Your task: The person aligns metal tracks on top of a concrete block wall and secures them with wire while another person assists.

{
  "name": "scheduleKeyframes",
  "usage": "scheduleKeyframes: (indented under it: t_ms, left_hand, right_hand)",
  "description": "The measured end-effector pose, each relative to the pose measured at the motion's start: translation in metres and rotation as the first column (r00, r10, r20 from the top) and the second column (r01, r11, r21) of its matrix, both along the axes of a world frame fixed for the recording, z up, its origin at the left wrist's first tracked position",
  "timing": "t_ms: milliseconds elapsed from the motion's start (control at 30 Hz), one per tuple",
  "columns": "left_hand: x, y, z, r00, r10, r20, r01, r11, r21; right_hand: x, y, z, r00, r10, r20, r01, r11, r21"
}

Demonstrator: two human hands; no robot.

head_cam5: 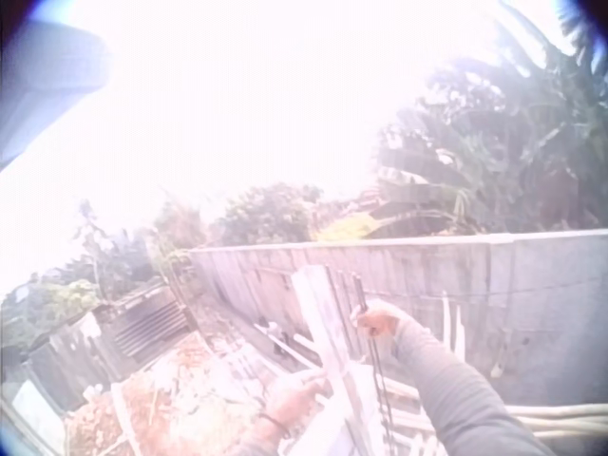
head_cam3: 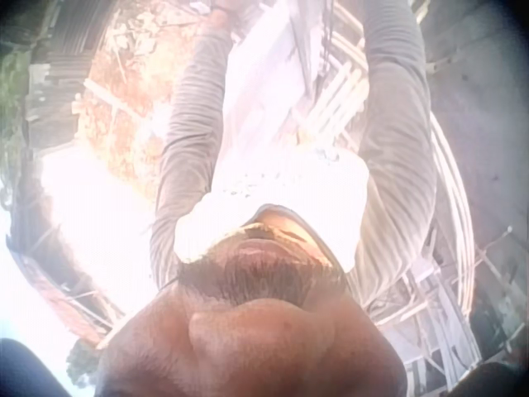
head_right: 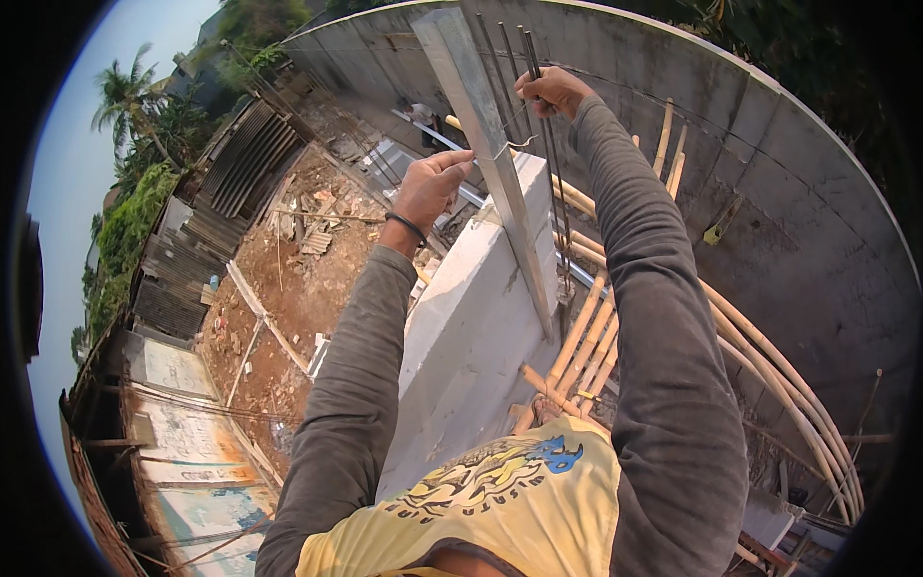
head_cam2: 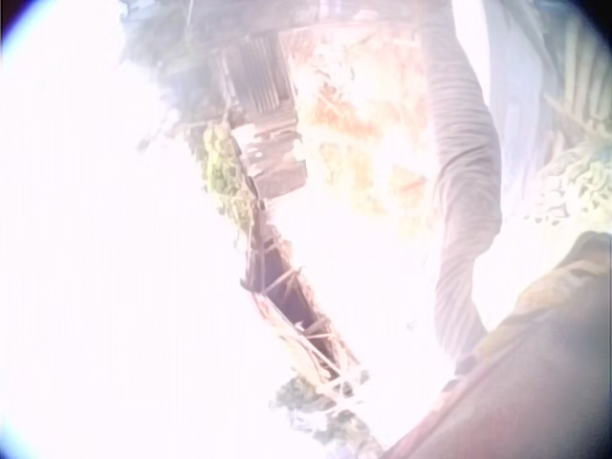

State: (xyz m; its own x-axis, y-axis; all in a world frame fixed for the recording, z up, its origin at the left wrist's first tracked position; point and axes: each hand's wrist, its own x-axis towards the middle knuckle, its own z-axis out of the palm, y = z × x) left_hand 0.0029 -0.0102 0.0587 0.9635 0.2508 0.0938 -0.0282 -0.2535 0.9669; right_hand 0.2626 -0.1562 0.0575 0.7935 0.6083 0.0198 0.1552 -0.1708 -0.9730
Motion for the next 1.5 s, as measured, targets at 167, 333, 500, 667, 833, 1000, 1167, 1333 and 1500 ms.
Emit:
scheduleKeyframes:
  t_ms: [167, 333, 500, 667, 833, 1000, 1167, 1333, 1500]
  left_hand:
    - [0.0, 0.006, -0.004, 1.0, 0.005, -0.005, -0.005, 1.0, -0.005]
    - [0.001, 0.007, -0.008, 1.0, -0.002, 0.016, 0.003, 1.0, -0.026]
    - [-0.002, 0.001, -0.004, 1.0, 0.003, 0.023, -0.002, 0.999, -0.048]
    - [-0.002, 0.002, -0.003, 1.0, -0.011, 0.019, 0.012, 0.999, -0.034]
    - [-0.002, 0.003, -0.003, 1.0, -0.015, 0.003, 0.015, 0.999, -0.034]
    - [-0.001, 0.006, -0.003, 1.0, -0.03, 0.001, 0.03, 1.0, -0.008]
    - [-0.003, 0.005, -0.001, 1.0, -0.009, -0.002, 0.009, 1.0, 0.022]
    - [-0.004, 0.006, 0.001, 1.0, -0.027, 0.0, 0.027, 1.0, 0.004]
    - [-0.003, 0.005, 0.001, 1.0, -0.014, -0.004, 0.014, 1.0, 0.008]
  right_hand:
    - [-0.01, 0.009, 0.007, 0.998, -0.061, -0.031, 0.06, 0.997, -0.039]
    - [-0.002, 0.005, 0.0, 0.998, 0.024, -0.058, -0.022, 0.999, 0.028]
    - [-0.006, -0.001, -0.021, 0.994, 0.04, -0.106, -0.009, 0.961, 0.278]
    - [-0.008, -0.005, -0.027, 0.993, 0.053, -0.102, -0.016, 0.945, 0.328]
    - [-0.001, -0.013, -0.025, 0.976, 0.179, -0.127, -0.121, 0.921, 0.371]
    - [0.005, -0.026, -0.021, 0.935, 0.343, -0.086, -0.289, 0.882, 0.373]
    - [0.003, -0.027, -0.02, 0.958, 0.286, -0.009, -0.272, 0.921, 0.279]
    - [-0.004, -0.018, -0.016, 0.98, 0.155, 0.124, -0.17, 0.978, 0.117]
    - [-0.007, 0.001, -0.027, 0.914, -0.172, 0.366, 0.171, 0.985, 0.036]
